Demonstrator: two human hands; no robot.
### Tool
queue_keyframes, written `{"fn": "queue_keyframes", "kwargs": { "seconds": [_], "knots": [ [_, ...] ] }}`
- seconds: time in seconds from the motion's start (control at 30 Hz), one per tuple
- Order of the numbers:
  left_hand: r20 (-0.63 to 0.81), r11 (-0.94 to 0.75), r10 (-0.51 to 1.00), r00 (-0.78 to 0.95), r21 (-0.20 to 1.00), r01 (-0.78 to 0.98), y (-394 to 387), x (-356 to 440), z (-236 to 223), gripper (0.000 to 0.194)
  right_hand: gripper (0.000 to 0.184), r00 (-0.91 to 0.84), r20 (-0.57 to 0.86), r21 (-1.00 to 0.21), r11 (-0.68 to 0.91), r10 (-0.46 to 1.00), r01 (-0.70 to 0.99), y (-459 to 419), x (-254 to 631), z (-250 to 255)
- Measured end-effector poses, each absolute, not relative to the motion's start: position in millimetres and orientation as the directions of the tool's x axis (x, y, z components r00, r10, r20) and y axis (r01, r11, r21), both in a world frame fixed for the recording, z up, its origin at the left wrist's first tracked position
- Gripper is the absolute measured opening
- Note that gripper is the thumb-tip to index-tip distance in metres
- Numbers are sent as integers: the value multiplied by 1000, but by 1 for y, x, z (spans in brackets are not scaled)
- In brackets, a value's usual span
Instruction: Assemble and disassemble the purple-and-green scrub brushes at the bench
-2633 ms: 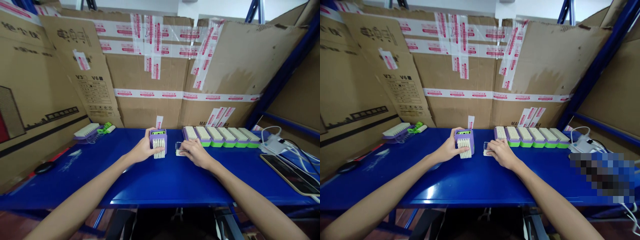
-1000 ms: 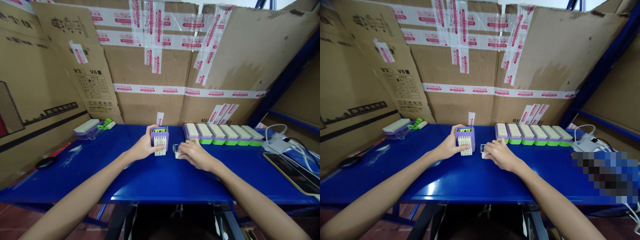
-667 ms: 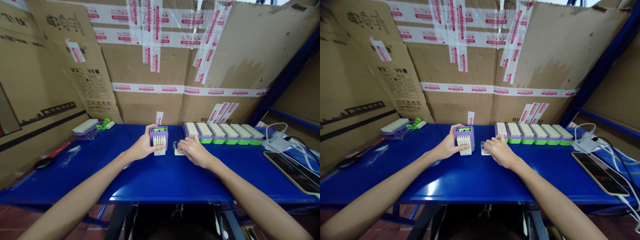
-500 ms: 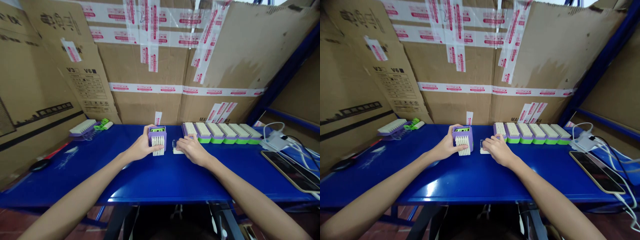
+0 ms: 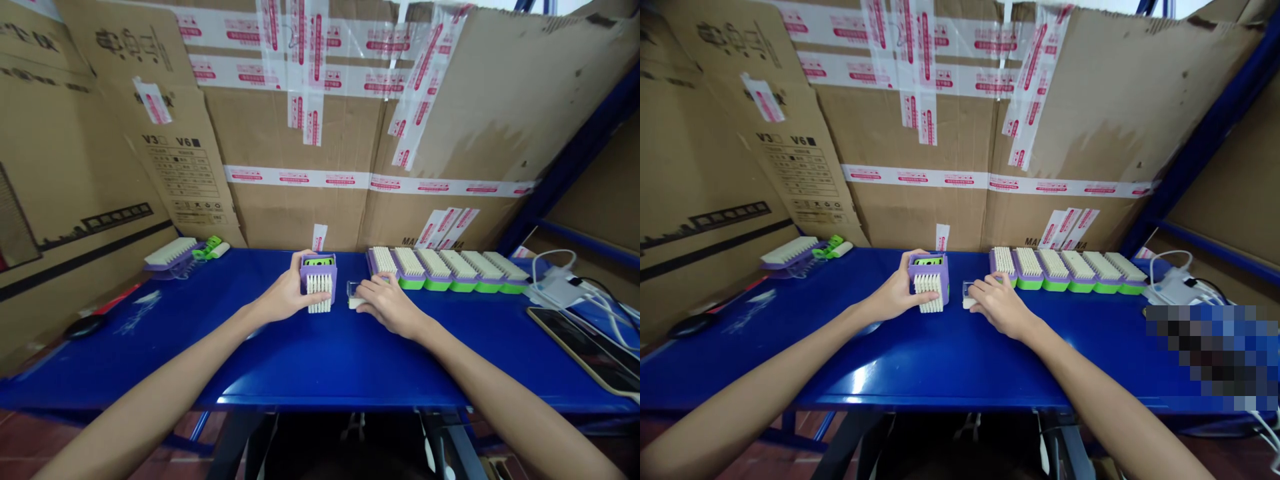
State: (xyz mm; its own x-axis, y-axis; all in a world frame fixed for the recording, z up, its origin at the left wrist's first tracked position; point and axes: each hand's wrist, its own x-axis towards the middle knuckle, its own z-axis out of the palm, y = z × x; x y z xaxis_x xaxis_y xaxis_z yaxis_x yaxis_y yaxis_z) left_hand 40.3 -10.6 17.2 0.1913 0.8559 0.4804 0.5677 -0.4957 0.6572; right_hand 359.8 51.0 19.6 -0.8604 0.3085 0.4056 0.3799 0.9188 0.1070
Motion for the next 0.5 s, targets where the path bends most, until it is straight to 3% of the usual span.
{"fn": "queue_keyframes", "kwargs": {
  "seconds": [0.5],
  "knots": [
    [442, -468, 875, 197, 669, 577, -15, 45, 24, 95, 22, -841, 408, 73, 905, 356, 418, 65, 356, 22]
  ]
}}
